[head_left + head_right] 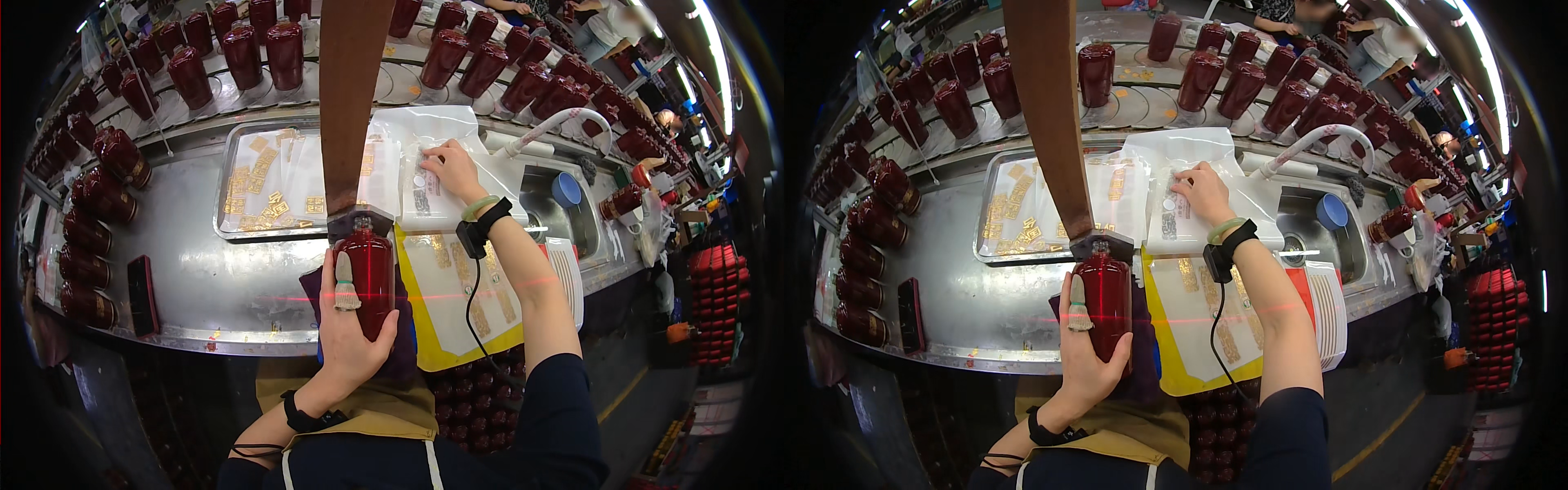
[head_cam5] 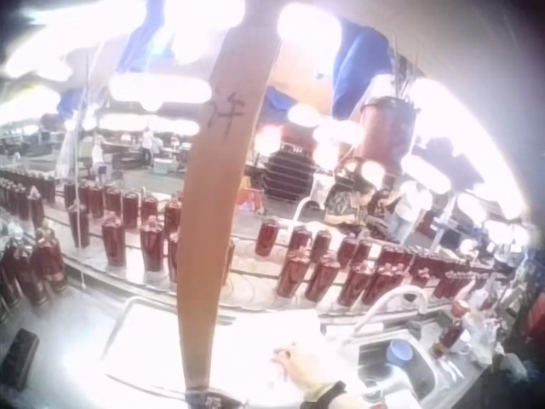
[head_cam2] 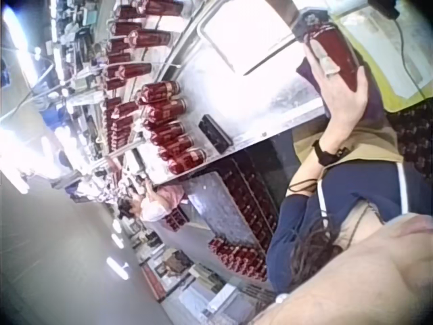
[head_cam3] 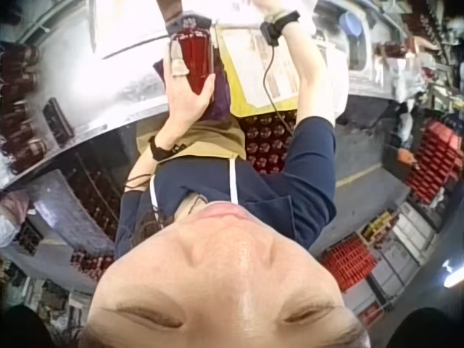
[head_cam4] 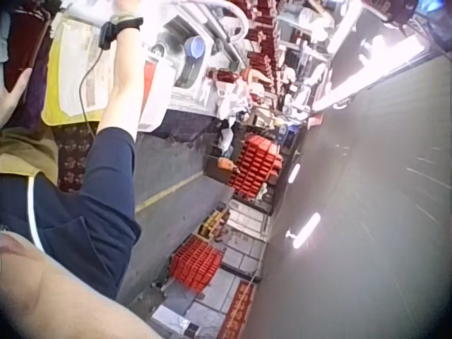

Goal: Applying labels and decorative bands to red liquor bottles on a production line, using tools to smooth them.

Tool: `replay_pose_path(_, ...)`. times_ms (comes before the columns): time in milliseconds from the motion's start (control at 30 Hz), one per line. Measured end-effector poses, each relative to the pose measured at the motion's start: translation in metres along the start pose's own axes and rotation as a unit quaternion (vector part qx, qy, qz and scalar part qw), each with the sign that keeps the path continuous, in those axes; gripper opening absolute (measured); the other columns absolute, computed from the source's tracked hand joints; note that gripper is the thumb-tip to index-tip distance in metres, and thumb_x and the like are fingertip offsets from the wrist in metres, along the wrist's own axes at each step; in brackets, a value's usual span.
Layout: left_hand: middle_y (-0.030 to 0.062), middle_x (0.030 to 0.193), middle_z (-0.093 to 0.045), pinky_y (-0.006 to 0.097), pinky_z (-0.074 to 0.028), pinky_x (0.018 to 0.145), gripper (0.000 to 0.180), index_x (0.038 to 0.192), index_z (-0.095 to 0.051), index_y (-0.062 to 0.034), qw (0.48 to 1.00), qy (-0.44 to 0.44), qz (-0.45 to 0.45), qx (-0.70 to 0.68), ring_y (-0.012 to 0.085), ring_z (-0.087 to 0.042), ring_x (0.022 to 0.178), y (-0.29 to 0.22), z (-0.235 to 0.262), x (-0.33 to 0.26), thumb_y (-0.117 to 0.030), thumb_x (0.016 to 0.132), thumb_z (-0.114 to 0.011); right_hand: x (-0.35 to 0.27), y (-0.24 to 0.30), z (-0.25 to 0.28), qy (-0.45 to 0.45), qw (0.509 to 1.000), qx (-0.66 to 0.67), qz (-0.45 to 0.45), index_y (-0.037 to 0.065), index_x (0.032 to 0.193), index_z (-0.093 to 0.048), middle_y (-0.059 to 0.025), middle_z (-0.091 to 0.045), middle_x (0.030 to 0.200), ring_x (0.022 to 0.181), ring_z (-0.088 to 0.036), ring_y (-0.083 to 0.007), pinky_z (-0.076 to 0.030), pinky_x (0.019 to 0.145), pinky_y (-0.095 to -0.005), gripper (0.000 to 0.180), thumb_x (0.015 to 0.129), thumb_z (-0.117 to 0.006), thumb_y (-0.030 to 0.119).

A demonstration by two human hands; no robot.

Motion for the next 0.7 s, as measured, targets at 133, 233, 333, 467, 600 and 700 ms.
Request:
replay_pose_path(133, 0.0337, 0.167, -0.02, 0.051, -0.038, 0.118, 0.095, 0.16, -0.032, 0.0026, 0.999, 0.016, -0.016, 0.033, 0.0511, -0.038, 0.145, -0.002, 0.002, 0.001, -0.015, 0.081, -0.082, -0.004, -0.001, -0.002, -0.024, 1.0, 0.001, -0.007, 0.019, 0.121, -0.08, -0.0087, -0.065, 0.105, 0.101, -0.067, -0.0277, -0.054, 0.085, -0.0408, 0.038, 0.089, -0.08, 0.039)
replay_pose_path(233, 0.0336, 0.167, -0.02, 0.051, -0.038, 0.118, 0.098, 0.161, -0.029, 0.0025, 0.999, 0.017, -0.016, 0.028, 0.051, -0.039, 0.144, 0.002, -0.001, 0.0, -0.015, 0.081, -0.082, -0.009, -0.002, -0.007, -0.021, 1.0, 0.009, -0.004, 0.019, 0.119, -0.081, -0.0076, -0.065, 0.105, 0.102, -0.067, -0.0268, -0.054, 0.085, -0.0404, 0.035, 0.09, -0.079, 0.038)
replay_pose_path(333, 0.0336, 0.166, -0.021, 0.05, -0.036, 0.119, 0.093, 0.16, -0.032, 0.0029, 1.0, 0.009, -0.002, 0.012, 0.0492, -0.034, 0.149, 0.0, 0.0, -0.002, -0.015, 0.082, -0.08, -0.013, 0.007, -0.006, -0.027, 0.999, 0.017, 0.0, 0.019, 0.115, -0.083, -0.0065, -0.065, 0.105, 0.102, -0.067, -0.0259, -0.054, 0.085, -0.0396, 0.03, 0.09, -0.079, 0.037)
replay_pose_path(467, 0.0336, 0.166, -0.021, 0.05, -0.033, 0.122, 0.09, 0.159, -0.033, 0.003, 1.0, 0.018, -0.002, 0.008, 0.0475, -0.028, 0.155, 0.0, 0.0, -0.002, -0.016, 0.084, -0.078, -0.016, 0.008, -0.005, -0.046, 0.998, 0.035, 0.006, 0.019, 0.11, -0.084, -0.0061, -0.067, 0.106, 0.098, -0.068, -0.0258, -0.054, 0.082, -0.0392, 0.026, 0.09, -0.079, 0.035)
replay_pose_path(600, 0.0339, 0.166, -0.021, 0.05, -0.032, 0.122, 0.088, 0.159, -0.034, 0.003, 1.0, 0.016, -0.004, 0.005, 0.0474, -0.027, 0.155, 0.0, 0.001, -0.001, -0.015, 0.084, -0.077, -0.021, 0.009, -0.005, -0.059, 0.996, 0.066, 0.018, 0.015, 0.106, -0.085, -0.007, -0.071, 0.101, 0.094, -0.069, -0.0264, -0.055, 0.08, -0.0391, 0.024, 0.09, -0.08, 0.032)
replay_pose_path(700, 0.0343, 0.166, -0.022, 0.051, -0.032, 0.122, 0.088, 0.159, -0.034, 0.0035, 1.0, 0.006, -0.002, -0.002, 0.0475, -0.027, 0.155, 0.001, 0.0, -0.002, -0.015, 0.084, -0.078, -0.027, 0.014, -0.004, -0.063, 0.99, 0.125, 0.008, 0.011, 0.106, -0.084, -0.0078, -0.075, 0.093, 0.086, -0.071, -0.0242, -0.055, 0.077, -0.0359, 0.023, 0.091, -0.08, 0.027)
Point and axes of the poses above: each hand's wrist, its own x-axis towards the middle knuckle, its own z-axis out of the back of the hand, y = z × x, the point moved 1 cm from there along x, towards the middle knuckle
